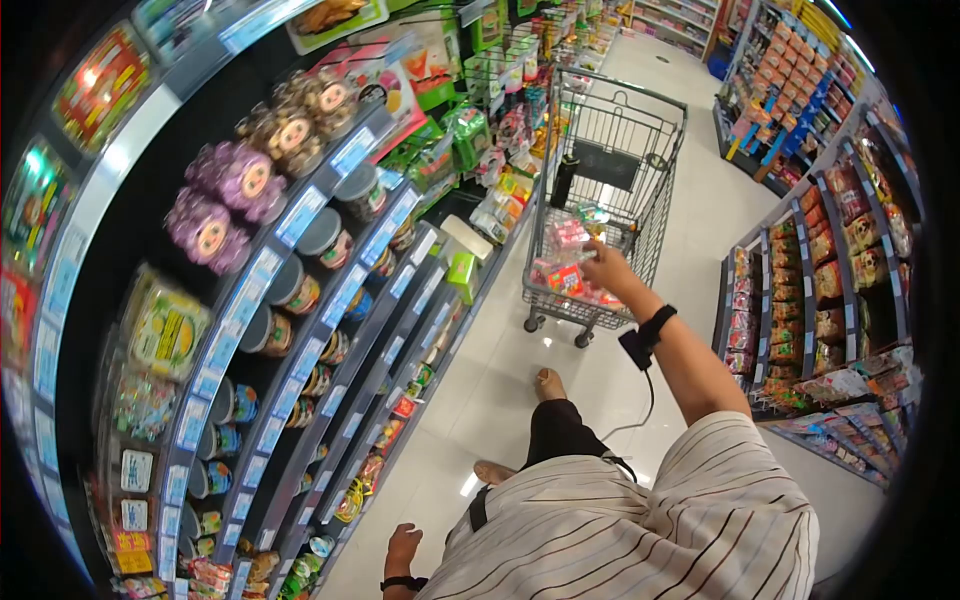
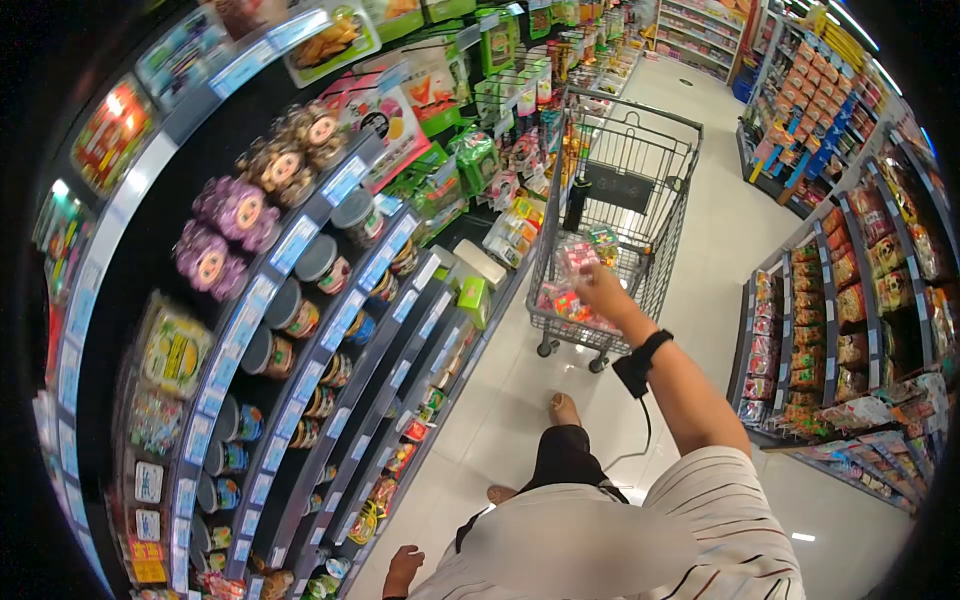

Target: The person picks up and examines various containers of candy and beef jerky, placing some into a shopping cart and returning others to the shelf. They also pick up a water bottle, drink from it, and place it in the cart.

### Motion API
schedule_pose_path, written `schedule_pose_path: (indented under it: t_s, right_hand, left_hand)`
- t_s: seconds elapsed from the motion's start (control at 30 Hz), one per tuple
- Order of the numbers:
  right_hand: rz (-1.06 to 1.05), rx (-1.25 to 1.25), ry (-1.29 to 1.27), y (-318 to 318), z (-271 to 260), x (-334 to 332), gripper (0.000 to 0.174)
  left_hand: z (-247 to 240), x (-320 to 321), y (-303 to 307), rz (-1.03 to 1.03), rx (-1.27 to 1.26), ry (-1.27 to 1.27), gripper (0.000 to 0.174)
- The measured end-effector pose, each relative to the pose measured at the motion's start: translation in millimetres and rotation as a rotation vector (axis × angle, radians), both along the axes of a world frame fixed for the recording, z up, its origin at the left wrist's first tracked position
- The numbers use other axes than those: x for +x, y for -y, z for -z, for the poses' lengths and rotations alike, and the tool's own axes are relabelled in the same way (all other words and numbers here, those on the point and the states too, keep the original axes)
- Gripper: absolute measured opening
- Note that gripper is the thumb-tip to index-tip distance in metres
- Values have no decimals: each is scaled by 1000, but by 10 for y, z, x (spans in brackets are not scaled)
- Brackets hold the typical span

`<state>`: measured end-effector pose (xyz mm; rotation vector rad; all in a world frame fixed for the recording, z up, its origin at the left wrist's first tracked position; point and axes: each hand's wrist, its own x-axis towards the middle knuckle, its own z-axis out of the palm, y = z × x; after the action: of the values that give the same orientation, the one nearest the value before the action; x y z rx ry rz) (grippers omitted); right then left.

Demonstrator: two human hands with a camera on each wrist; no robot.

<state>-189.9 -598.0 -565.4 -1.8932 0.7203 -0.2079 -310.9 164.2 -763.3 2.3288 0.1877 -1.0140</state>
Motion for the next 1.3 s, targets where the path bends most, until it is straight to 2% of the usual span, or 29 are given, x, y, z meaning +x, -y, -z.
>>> schedule_pose_path:
  t_s: [0.1,0.2,0.3,0.33,0.47,0.57,0.6,0.63,0.7,0.8,0.9,1.0,1.07,1.13,1.23,1.3]
  right_hand:
    - [26,-17,15,637,-484,421,52]
    - [43,-93,64,1487,-414,941,56]
    - [154,-176,39,2195,-204,1488,61]
    - [155,-248,33,2506,45,1708,70]
    - [268,-397,-33,3336,893,2391,79]
    - [274,-347,-207,3733,1296,2783,83]
    - [271,-322,-214,3862,1474,2887,88]
    - [272,-359,-245,3958,1636,2983,91]
    - [263,-404,-284,4127,1912,3151,93]
    - [203,-430,-394,4303,2159,3396,94]
    - [174,-421,-432,4392,2372,3568,91]
    - [140,-409,-475,4459,2486,3683,85]
    - [160,-389,-484,4451,2486,3725,78]
    - [208,-390,-479,4394,2468,3761,67]
    - [227,-410,-330,4366,2943,3684,64]
    - [238,-421,-263,4272,2963,3621,60]
  left_hand:
    - [1,209,400,8,30,-66,49]
    - [-85,490,977,21,71,-56,48]
    - [-306,788,1703,-94,64,-100,44]
    - [-278,840,1910,-78,77,-118,44]
    - [-255,1062,2419,-24,167,-181,44]
    - [-435,1044,2738,-97,224,-277,46]
    - [-744,1033,2932,-118,109,-269,39]
    - [-794,983,3043,-82,58,-173,30]
    - [-996,1033,3231,-162,191,-347,31]
    - [-956,999,3092,10,225,-440,30]
    - [-1086,1013,3340,-109,93,-257,29]
    - [-1097,1130,3532,-216,82,-243,26]
    - [-1132,1227,3646,-206,87,-244,25]
    - [-1142,1320,3782,-245,62,-251,26]
    - [-1153,1367,3936,-378,-13,-271,35]
    - [-979,1302,3846,-251,32,-222,37]
